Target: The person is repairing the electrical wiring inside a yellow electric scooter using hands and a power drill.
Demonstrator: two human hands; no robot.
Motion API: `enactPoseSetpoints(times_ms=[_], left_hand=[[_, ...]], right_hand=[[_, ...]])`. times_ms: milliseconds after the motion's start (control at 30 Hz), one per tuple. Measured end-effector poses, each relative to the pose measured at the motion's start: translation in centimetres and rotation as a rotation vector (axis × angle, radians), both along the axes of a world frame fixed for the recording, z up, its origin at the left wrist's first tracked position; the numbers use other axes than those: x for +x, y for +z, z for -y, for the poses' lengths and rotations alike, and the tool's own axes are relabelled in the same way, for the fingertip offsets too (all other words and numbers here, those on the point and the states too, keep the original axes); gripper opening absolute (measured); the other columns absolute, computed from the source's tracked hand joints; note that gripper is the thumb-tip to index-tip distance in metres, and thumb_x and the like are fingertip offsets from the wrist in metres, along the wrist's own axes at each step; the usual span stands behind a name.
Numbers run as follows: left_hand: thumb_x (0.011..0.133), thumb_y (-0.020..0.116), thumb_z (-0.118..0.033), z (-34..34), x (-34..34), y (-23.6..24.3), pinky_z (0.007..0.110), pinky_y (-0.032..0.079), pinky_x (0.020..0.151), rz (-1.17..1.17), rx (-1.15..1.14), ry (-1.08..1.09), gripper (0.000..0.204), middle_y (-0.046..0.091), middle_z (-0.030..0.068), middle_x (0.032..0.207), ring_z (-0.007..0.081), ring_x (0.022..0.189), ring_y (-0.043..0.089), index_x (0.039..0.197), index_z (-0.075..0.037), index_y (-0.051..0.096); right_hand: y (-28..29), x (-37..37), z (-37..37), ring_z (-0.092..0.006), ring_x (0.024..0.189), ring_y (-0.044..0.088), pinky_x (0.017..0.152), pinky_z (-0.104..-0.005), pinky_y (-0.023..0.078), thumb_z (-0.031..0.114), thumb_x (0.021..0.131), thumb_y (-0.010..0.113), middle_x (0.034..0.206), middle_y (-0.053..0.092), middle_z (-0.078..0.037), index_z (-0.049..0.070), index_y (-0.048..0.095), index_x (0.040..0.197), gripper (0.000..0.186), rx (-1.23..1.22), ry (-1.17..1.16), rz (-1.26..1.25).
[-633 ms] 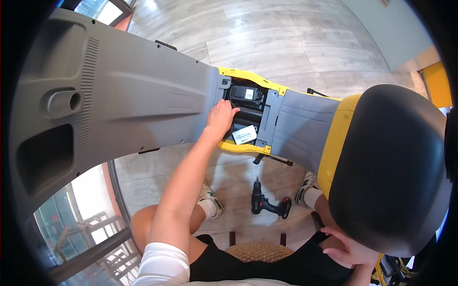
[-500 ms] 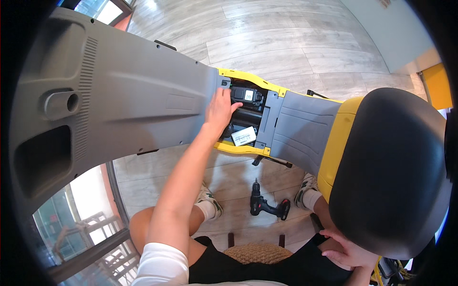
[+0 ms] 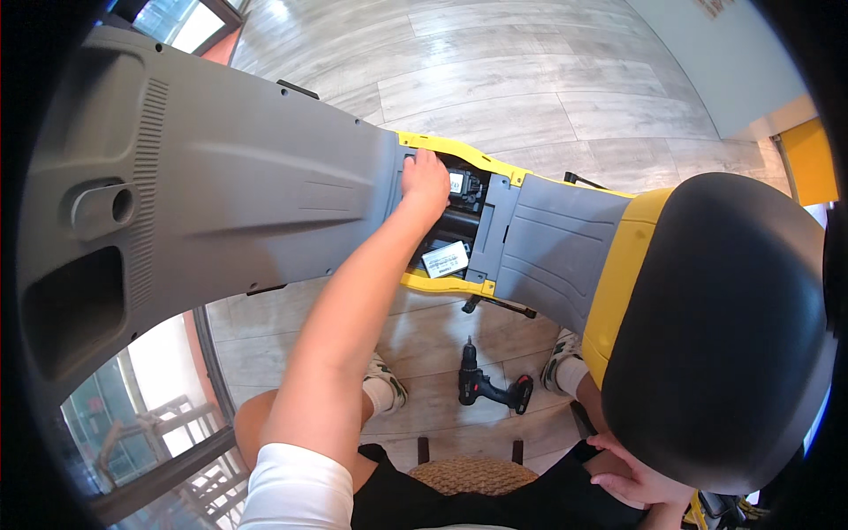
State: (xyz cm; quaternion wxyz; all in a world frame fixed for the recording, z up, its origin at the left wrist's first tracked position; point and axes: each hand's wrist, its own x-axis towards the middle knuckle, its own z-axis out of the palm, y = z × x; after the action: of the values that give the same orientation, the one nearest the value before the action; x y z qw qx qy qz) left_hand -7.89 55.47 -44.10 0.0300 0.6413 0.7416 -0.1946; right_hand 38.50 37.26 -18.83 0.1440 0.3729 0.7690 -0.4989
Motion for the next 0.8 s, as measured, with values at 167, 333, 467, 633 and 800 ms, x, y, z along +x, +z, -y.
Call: enactPoseSetpoints(times_ms=[167,333,467,633,800], left_hand=[[0.067,0.097,-0.026,0.4,-0.7,0.0,0.048,0.052,0.102,0.321,0.182,0.118,0.063,0.059,0.0132,0.13,0.0329,0.128,0.055,0.119,-0.003,0.07],[0.077,0.088,-0.019,0.5,-1.7,-0.9,0.045,0.052,0.098,0.613,0.344,-0.019,0.039,0.066,0.0158,0.114,0.037,0.115,0.062,0.112,-0.006,0.076],[0.091,0.076,-0.019,-0.2,-3.0,-1.5,0.046,0.052,0.092,0.722,0.459,0.067,0.023,0.069,0.0198,0.1,0.0401,0.104,0.065,0.107,-0.003,0.077],[0.094,0.073,-0.021,-0.3,-4.5,-1.6,0.046,0.054,0.082,0.79,0.807,0.063,0.02,0.07,0.0211,0.099,0.0401,0.094,0.068,0.101,-0.002,0.077],[0.09,0.077,-0.026,2.8,-4.8,-0.4,0.043,0.055,0.073,0.768,0.67,0.233,0.023,0.072,0.0199,0.088,0.035,0.08,0.071,0.096,-0.004,0.078]], right_hand=[[0.3,-0.3,-0.3,-0.0278,0.111,0.065,0.1,-0.037,0.048,0.032,0.092,0.079,0.12,0.068,-0.011,0.011,0.065,0.136,0.051,0.052,0.039,-0.012],[0.9,-0.8,-0.8,-0.0273,0.111,0.065,0.1,-0.0365,0.048,0.032,0.091,0.08,0.12,0.068,-0.01,0.011,0.065,0.135,0.051,0.069,0.058,-0.017],[0.7,-0.8,-0.7,-0.0275,0.111,0.065,0.1,-0.0368,0.048,0.032,0.091,0.08,0.12,0.069,-0.01,0.011,0.066,0.135,0.051,0.097,0.1,-0.031],[0.3,-0.6,-0.5,-0.0287,0.112,0.065,0.101,-0.0372,0.047,0.031,0.092,0.079,0.12,0.068,-0.01,0.011,0.066,0.135,0.049,0.106,0.127,-0.027],[0.5,-0.5,-0.7,-0.0301,0.115,0.064,0.102,-0.0378,0.047,0.035,0.094,0.076,0.123,0.067,-0.012,0.012,0.066,0.135,0.048,-0.025,0.061,0.037]])
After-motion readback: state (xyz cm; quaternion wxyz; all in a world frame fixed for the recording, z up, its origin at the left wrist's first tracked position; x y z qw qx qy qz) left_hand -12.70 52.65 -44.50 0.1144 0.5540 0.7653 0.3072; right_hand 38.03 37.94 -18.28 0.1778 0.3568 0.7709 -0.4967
